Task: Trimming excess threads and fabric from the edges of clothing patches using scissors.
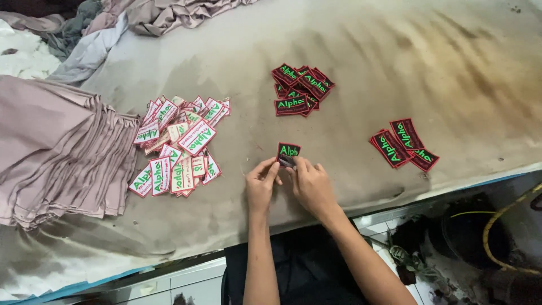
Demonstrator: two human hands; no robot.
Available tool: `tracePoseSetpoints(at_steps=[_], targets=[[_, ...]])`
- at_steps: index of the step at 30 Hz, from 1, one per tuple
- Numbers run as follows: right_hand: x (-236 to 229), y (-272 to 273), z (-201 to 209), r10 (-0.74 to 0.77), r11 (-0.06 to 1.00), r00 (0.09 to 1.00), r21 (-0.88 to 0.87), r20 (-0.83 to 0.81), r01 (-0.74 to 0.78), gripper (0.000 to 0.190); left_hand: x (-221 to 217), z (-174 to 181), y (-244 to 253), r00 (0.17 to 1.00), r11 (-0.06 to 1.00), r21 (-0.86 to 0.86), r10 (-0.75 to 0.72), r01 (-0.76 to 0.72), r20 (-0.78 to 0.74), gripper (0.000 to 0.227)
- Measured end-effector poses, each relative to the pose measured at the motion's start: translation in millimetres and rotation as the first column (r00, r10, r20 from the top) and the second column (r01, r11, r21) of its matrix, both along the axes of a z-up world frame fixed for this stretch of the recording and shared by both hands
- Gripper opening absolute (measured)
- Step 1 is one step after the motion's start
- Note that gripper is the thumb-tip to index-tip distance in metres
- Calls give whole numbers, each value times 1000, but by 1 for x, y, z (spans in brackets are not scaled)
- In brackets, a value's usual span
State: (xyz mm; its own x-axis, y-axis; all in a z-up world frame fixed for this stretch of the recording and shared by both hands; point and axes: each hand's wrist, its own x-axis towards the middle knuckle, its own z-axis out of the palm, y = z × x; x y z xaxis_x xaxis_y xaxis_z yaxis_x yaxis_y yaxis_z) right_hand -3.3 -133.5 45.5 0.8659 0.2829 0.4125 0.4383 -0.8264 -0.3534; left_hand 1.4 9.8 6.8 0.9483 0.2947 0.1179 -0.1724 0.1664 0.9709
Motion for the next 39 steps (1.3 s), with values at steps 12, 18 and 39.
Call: tracePoseSetpoints(at_steps=[12,18,39], targets=[[9,3,-23,64,988,994,149,-84,-51,29,2,-7,-3,1000,995,-104,6,-5,4,20],[12,2,-27,40,991,999,126,23,-42,30,3,-8,-5,999,979,-200,33,-31,4,20],[14,-5,-26,-24,1000,977,5,213,24,25,4,-7,-6,999,989,-148,6,1,48,20]])
